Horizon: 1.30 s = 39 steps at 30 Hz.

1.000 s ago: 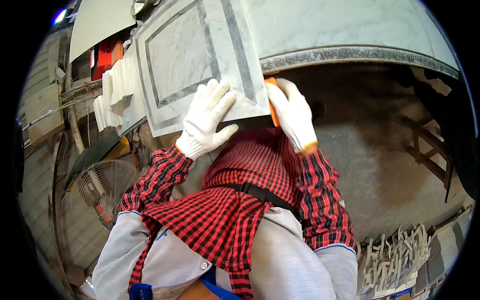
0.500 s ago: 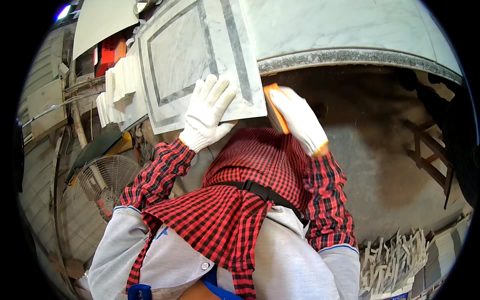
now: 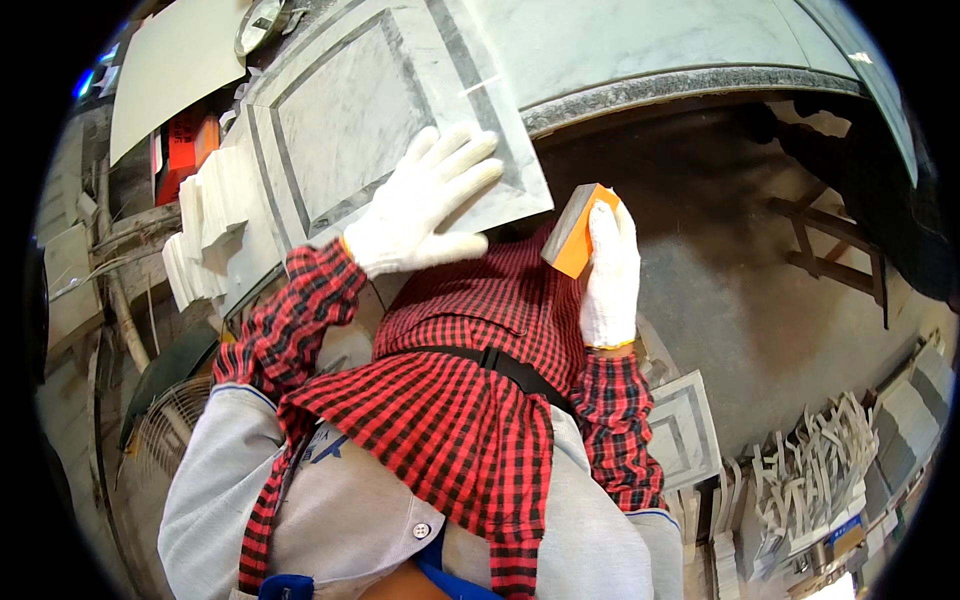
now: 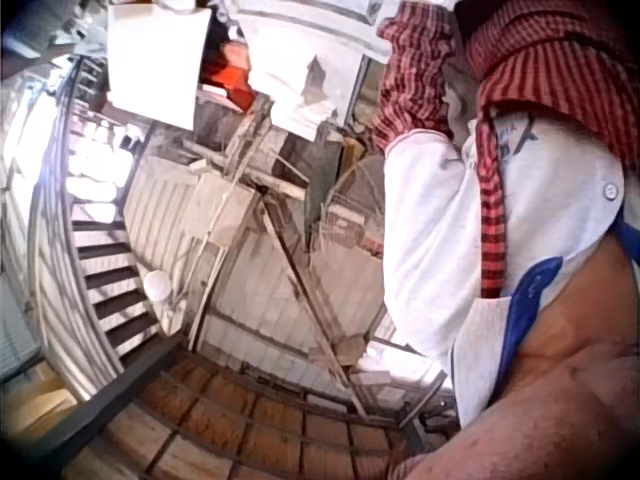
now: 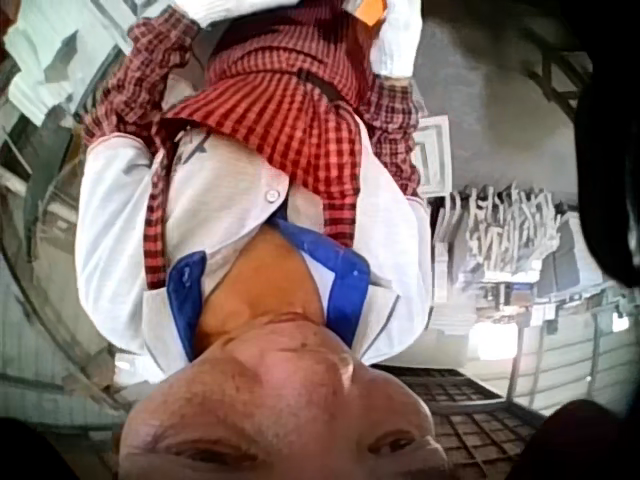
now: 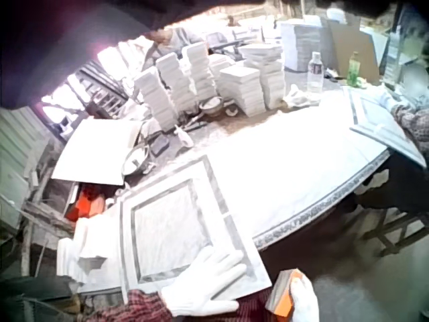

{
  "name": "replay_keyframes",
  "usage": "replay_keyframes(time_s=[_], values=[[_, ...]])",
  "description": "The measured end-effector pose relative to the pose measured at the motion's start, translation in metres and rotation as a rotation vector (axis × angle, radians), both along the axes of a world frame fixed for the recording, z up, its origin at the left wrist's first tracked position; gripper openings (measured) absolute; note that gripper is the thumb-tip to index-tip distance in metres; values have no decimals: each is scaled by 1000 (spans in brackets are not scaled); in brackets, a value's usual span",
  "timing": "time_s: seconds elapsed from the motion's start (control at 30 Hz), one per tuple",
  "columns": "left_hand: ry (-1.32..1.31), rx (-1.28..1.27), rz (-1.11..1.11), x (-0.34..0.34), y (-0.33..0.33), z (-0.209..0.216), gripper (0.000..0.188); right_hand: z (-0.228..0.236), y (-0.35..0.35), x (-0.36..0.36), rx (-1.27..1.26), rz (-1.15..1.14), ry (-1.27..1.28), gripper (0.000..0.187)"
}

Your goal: The person uses a small metal file to smooth the edges of white rectangular panels on a workbench. They repeatedly flip the panels, scrape edges, and occasionally wipe surfaces with a cloth. The person also uses a small orange block to rub edges and applies a white substance from a bottle to the panel edges.

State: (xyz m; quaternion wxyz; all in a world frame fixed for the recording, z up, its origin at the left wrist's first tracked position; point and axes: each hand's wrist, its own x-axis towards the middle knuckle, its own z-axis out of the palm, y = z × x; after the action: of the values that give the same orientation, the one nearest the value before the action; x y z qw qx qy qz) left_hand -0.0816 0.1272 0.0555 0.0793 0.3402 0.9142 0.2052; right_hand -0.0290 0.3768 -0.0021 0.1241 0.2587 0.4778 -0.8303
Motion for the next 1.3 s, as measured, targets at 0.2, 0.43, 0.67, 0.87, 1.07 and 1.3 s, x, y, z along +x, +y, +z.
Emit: replay_keyframes(time_s=[0.2, 0.43, 0.67, 0.87, 1.07, 1.3], values=[[303, 127, -272, -64, 2, -24, 38, -4, -52, 18, 167, -286, 76, 48], [355, 146, -300, -85, 24, -31, 38, 1, -111, 36, 524, -367, -42, 53], [333, 134, -296, -84, 20, -29, 39, 1, -85, 40, 402, -487, 31, 54], [371, 185, -264, -86, 25, -32, 36, -3, -126, 44, 602, -302, -101, 49], [341, 204, -284, -87, 21, -34, 30, -5, -111, 48, 413, -514, -30, 43], [270, 206, -447, -98, 36, -36, 22, 9, -124, 24, 422, -623, -21, 53]])
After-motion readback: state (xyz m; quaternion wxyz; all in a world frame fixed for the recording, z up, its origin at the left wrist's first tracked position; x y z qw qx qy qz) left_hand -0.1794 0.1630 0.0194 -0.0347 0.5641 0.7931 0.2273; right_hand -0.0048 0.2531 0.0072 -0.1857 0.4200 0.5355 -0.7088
